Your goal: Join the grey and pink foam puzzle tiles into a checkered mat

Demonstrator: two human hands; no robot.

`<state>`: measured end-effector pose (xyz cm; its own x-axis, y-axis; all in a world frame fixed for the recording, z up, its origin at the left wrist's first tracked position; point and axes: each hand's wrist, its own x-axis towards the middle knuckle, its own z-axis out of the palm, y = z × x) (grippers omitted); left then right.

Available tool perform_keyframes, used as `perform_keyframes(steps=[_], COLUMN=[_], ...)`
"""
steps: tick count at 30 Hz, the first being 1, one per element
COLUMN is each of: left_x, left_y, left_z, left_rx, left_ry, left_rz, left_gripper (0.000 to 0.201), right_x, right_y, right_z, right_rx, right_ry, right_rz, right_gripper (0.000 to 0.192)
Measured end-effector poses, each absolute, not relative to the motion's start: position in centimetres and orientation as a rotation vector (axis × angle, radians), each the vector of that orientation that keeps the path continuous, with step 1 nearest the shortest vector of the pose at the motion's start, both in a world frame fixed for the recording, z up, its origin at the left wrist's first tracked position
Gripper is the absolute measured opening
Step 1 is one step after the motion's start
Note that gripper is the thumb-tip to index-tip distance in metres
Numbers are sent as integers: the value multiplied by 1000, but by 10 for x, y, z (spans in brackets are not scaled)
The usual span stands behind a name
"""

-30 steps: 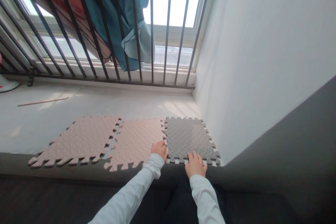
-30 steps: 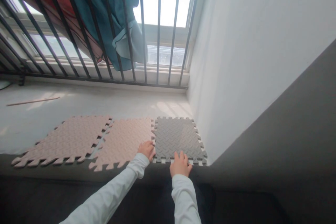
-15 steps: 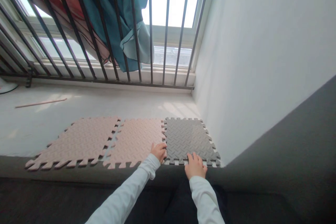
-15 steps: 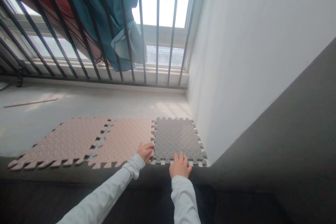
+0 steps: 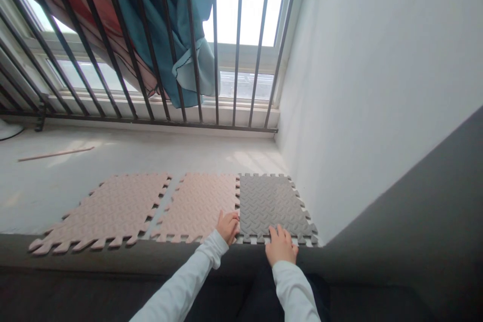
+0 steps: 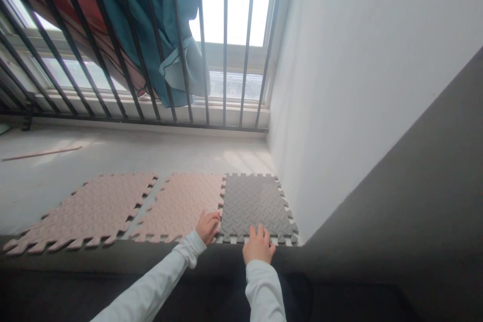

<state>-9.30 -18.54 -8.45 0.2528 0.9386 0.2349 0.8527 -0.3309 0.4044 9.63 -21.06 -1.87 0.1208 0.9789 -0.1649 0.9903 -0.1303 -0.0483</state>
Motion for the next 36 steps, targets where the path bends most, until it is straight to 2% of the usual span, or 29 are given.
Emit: perform_keyframes(steps=[12, 22, 26, 36], left_x=[-92, -104, -108, -105], left_y=[-178, -208, -211, -208], left_z=[-79, -76, -74, -66], left_rx=[2258, 2417, 2474, 2394], left_ry=[1813, 1711, 1629, 1627], left_rz=[428, 386, 272, 116], left_gripper=[25, 44, 60, 50], right_x=[96, 95, 95, 94], right_y=[-212, -212, -212, -211], right_z=[-14, -12, -11, -11], right_rx=[2283, 2286, 2293, 2287], right_ry=[2016, 2026, 2017, 2003], right_rz=[-264, -270, -275, -287], right_gripper=[50, 49, 48, 47])
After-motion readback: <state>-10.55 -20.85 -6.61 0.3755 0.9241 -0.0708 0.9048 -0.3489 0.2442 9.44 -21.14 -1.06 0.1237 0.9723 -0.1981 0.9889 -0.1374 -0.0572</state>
